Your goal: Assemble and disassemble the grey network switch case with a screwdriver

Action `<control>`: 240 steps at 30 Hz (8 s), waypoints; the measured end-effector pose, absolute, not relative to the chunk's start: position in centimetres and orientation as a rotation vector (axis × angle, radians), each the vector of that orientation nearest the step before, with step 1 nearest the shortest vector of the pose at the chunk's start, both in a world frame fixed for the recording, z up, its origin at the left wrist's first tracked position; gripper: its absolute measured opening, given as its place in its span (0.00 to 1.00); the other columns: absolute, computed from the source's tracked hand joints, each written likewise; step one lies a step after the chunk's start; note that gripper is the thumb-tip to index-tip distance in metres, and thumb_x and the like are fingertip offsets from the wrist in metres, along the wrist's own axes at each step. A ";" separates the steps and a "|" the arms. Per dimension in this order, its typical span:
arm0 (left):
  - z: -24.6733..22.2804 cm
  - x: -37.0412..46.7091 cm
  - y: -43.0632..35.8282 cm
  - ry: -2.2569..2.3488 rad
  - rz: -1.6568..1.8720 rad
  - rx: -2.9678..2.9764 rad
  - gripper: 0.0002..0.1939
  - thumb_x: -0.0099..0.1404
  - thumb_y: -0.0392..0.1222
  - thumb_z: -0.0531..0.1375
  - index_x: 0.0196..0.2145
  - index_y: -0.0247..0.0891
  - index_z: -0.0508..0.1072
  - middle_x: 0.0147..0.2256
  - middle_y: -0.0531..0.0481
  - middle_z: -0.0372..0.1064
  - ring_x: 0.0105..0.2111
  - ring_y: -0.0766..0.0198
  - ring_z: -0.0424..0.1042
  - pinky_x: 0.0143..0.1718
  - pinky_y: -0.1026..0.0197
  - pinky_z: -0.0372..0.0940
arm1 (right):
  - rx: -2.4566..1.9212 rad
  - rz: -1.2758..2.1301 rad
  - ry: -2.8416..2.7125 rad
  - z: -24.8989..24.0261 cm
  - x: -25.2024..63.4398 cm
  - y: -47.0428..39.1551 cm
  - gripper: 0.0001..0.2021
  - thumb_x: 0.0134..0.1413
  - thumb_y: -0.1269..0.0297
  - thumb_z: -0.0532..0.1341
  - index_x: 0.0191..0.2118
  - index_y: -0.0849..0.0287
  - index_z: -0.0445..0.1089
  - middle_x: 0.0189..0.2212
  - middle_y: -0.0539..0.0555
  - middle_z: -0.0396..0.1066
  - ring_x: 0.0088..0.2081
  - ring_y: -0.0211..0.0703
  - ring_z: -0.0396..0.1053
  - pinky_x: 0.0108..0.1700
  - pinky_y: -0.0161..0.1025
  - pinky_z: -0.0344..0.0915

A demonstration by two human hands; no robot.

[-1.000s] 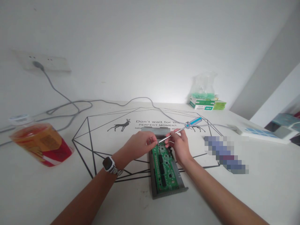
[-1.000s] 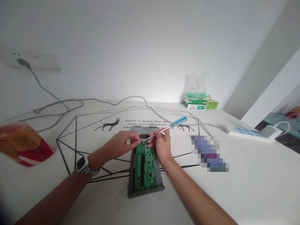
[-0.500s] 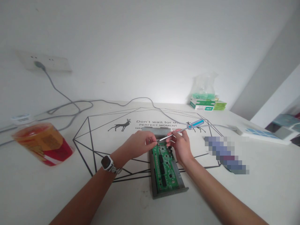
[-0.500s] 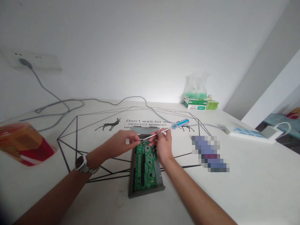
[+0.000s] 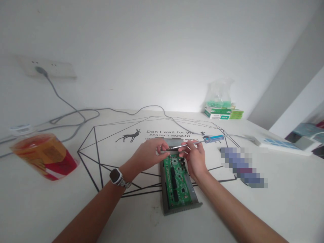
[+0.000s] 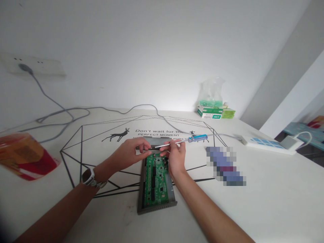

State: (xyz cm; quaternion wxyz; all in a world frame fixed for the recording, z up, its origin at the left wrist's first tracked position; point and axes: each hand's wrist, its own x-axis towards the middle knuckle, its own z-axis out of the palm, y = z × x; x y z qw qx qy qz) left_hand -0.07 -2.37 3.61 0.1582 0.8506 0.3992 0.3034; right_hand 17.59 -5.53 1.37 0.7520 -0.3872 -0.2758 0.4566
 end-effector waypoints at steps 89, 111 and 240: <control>4.2 -1.7 -4.2 1.188 0.113 2.419 0.39 0.40 0.47 0.78 0.51 0.46 0.74 0.67 0.42 0.55 0.69 0.40 0.51 0.65 0.44 0.55 | -0.861 1.058 -0.573 2.5 18.8 -5.4 0.12 0.45 0.67 0.66 0.32 0.56 0.61 0.22 0.47 0.73 0.20 0.38 0.71 0.18 0.30 0.63; 4.9 1.9 -7.8 1.111 0.204 2.665 0.21 0.44 0.56 0.74 0.27 0.41 0.72 0.26 0.53 0.72 0.31 0.57 0.70 0.34 0.58 0.57 | -0.905 1.029 -0.736 3.9 20.7 -5.3 0.13 0.45 0.65 0.67 0.32 0.55 0.61 0.23 0.48 0.73 0.21 0.38 0.71 0.19 0.31 0.63; 0.7 -0.3 -0.1 0.887 0.696 2.446 0.06 0.62 0.34 0.58 0.34 0.37 0.76 0.34 0.49 0.77 0.34 0.60 0.73 0.35 0.62 0.63 | -1.038 0.404 -1.339 5.3 15.4 -4.4 0.13 0.55 0.56 0.65 0.30 0.53 0.60 0.23 0.45 0.67 0.21 0.36 0.66 0.25 0.35 0.63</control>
